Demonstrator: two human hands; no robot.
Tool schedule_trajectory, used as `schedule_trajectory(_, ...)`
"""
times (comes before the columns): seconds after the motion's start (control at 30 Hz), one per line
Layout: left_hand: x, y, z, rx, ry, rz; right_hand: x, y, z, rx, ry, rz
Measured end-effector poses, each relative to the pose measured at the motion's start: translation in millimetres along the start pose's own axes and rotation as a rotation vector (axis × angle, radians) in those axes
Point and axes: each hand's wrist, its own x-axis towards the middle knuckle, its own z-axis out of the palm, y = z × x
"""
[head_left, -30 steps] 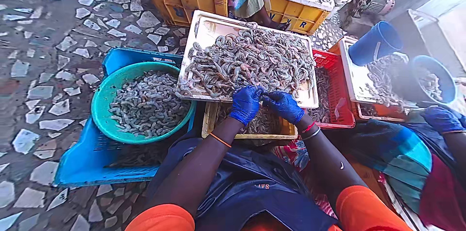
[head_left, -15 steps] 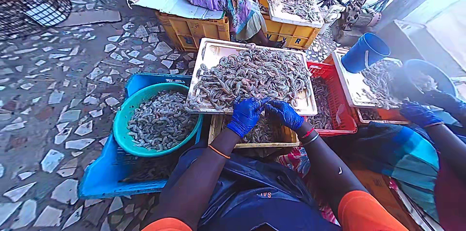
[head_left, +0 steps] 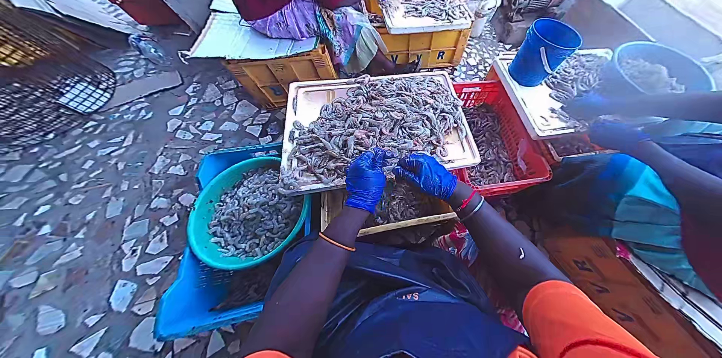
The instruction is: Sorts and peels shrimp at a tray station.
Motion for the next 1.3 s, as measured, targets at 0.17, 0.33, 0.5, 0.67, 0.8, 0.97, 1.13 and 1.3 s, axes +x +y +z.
schedule_trajectory(0.17, 7, -19, -18, -0.026, -0.095, -0.088, -7, 5, -10, 0.185, -0.014, 0.119)
schedule_trajectory(0.33, -5, -15, -21, -0.001, -0.319, 0.33, -9, 0, -9, 0.413, 0.002, 0.092)
schedule_trajectory(0.5, -14, 1, -5, 0.229, -0.124, 0.489, -12, -5, -15, 0.35, -0.008, 0.075)
schedule_trajectory(0.67, -18, 15, -2, 0.341, -0.068, 0.372, -14, -4, -9, 0.179, 0.0, 0.057)
schedule_trajectory(0.8, -11, 21, -7, 0.125, -0.106, -0.046, -13, -3, -10, 0.278, 0.043, 0.108)
schedule_trajectory(0.97, -5, -8, -19, 0.014, -0.278, -0.102, -16, 0, -17, 0.517, 0.093, 0.135)
schedule_trajectory(1.13, -16, 10, -10, -0.059, -0.401, 0.056, -11, -11, -14, 0.43, 0.074, 0.185)
schedule_trajectory(1.3, -10, 9, -7, 0.241, -0.285, 0.004, -20, -18, -23, 0.493, 0.158, 0.175)
